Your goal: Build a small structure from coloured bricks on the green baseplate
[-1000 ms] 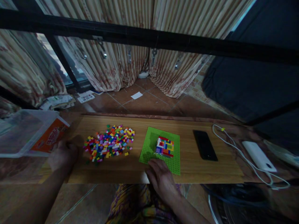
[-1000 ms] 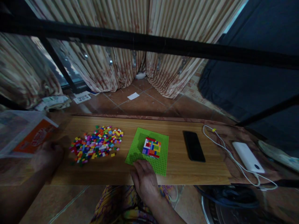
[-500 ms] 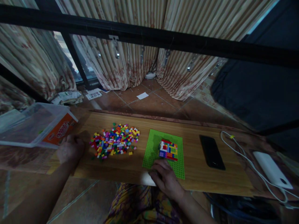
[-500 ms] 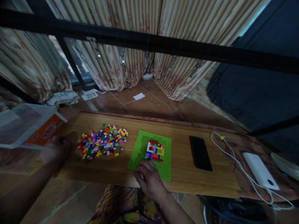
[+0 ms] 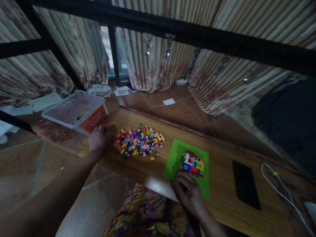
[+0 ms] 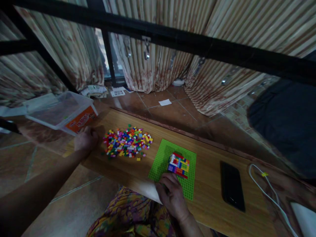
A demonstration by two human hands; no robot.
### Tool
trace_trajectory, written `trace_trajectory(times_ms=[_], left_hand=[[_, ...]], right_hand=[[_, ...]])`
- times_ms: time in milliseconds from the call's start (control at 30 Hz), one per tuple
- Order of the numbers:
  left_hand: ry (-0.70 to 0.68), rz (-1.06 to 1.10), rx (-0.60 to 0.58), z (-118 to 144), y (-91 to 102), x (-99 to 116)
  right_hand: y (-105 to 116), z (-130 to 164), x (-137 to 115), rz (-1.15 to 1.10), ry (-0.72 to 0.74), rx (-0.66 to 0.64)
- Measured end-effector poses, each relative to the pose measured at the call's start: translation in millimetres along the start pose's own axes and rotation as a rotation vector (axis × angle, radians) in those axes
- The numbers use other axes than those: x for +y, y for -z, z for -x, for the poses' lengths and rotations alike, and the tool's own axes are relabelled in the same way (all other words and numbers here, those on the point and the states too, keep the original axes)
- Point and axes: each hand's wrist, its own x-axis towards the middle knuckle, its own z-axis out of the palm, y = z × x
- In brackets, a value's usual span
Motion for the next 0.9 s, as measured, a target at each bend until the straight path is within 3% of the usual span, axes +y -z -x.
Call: trace_trajectory(times_ms=[333,467,633,900], left_hand=[[0.004,0.052,0.023,0,-4.0,-2],[-0.001,0.065,0.017,-1,-5.7,-3],[-0.006,0.056,0.025,-1,-6.4,-4],[-0.001,0.03,0.029,-2,-6.1,-4]], right_hand=[[-3,-3,-5,0.052,-0.031,0.034],[-21,-11,-24,0.041,-0.036,0.07],[-52,-43,-42,0.042,-0.012,0.13],[-87,-81,-37,0.216,-0.043,0.073]])
